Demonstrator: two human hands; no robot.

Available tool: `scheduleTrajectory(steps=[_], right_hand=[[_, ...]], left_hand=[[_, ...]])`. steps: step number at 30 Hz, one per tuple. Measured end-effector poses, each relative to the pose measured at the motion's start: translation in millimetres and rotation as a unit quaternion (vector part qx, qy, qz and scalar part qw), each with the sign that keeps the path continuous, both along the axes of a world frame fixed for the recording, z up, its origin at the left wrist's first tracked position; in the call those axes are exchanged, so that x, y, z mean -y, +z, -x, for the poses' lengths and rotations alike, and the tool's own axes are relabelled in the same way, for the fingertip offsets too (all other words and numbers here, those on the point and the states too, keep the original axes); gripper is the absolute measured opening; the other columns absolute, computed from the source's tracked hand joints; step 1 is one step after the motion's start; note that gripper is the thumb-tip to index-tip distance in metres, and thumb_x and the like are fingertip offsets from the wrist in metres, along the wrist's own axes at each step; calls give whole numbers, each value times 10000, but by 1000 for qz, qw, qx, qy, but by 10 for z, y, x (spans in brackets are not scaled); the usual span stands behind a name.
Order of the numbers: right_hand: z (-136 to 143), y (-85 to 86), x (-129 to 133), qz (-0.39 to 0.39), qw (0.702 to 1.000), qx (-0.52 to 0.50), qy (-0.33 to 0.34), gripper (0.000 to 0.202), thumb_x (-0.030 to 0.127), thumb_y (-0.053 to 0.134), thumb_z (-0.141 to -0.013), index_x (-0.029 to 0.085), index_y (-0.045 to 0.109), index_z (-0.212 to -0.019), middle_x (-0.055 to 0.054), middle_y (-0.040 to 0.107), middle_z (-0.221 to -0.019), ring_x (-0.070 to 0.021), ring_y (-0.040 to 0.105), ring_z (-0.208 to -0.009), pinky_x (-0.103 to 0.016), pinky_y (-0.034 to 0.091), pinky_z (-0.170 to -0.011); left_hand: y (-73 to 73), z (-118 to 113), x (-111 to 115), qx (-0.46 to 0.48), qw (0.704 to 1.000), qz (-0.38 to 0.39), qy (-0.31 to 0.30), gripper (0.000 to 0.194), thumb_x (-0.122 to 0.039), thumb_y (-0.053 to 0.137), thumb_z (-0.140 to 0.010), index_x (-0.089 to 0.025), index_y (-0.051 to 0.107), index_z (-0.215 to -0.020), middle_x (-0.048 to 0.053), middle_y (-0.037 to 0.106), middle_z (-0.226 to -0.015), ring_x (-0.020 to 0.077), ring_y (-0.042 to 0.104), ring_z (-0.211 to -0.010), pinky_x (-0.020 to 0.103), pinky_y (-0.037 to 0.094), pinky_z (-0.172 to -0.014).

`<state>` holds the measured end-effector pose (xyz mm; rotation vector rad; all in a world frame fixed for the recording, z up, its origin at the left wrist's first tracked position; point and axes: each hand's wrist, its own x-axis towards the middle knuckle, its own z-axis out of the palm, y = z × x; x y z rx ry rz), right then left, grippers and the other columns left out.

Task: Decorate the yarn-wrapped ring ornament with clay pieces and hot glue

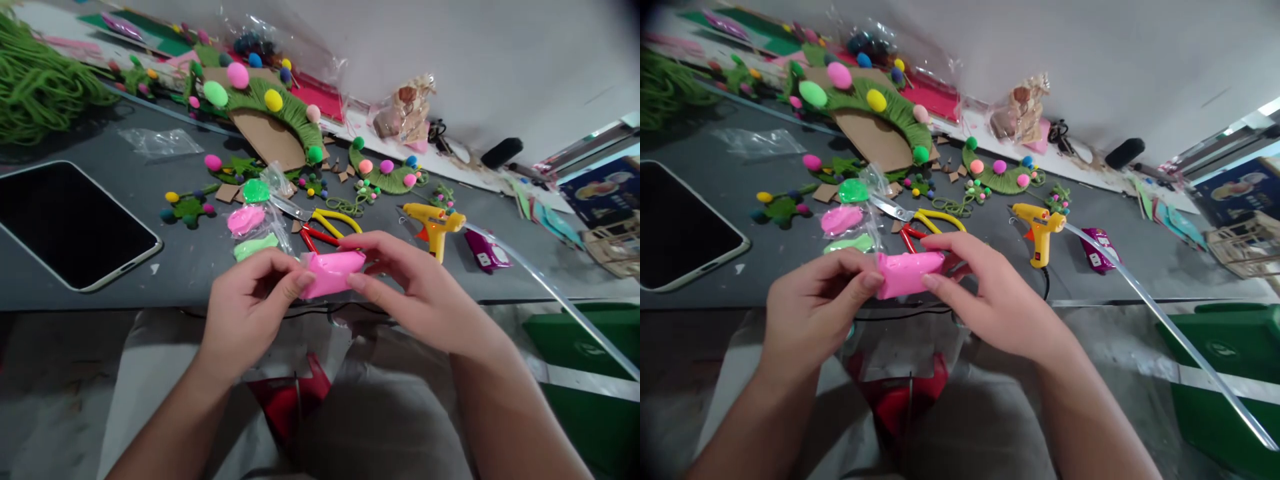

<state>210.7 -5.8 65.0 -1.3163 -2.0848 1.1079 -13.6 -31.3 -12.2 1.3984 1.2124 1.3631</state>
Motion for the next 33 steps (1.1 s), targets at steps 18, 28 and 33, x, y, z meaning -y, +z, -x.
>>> scheduleTrajectory(steps=[18,28,33], right_hand=[[123,-109,120,4,997,-57,-47,440,377,769,-954,294,632,-1364,-37,685,-1347,-192,681,-1186,-307,569,-1017],[131,-108,121,11,997,-74,-15,538,314,823,-902,314,616,-1399,-34,640,-1433,-202,643,-1295,-314,545,-1087],[161,-40,114,15,999,-31,5,487,284,816,-899,316,645,-1354,-10,696,-1367,-192,661,-1251,-314,519,-1093]], left_hand=[[35,13,30,152,979,59,-122,177,-314,724,-998,-200,740,-864,-11,630,-776,73,531,-609,165,441,-538],[-75,94,69,149,980,91,-93,210,-387,720,-1002,-216,733,-881,-28,586,-715,70,509,-576,156,424,-520],[-128,145,65,144,978,109,-102,291,-449,723,-991,-195,695,-851,-28,558,-694,70,483,-561,164,394,-511]])
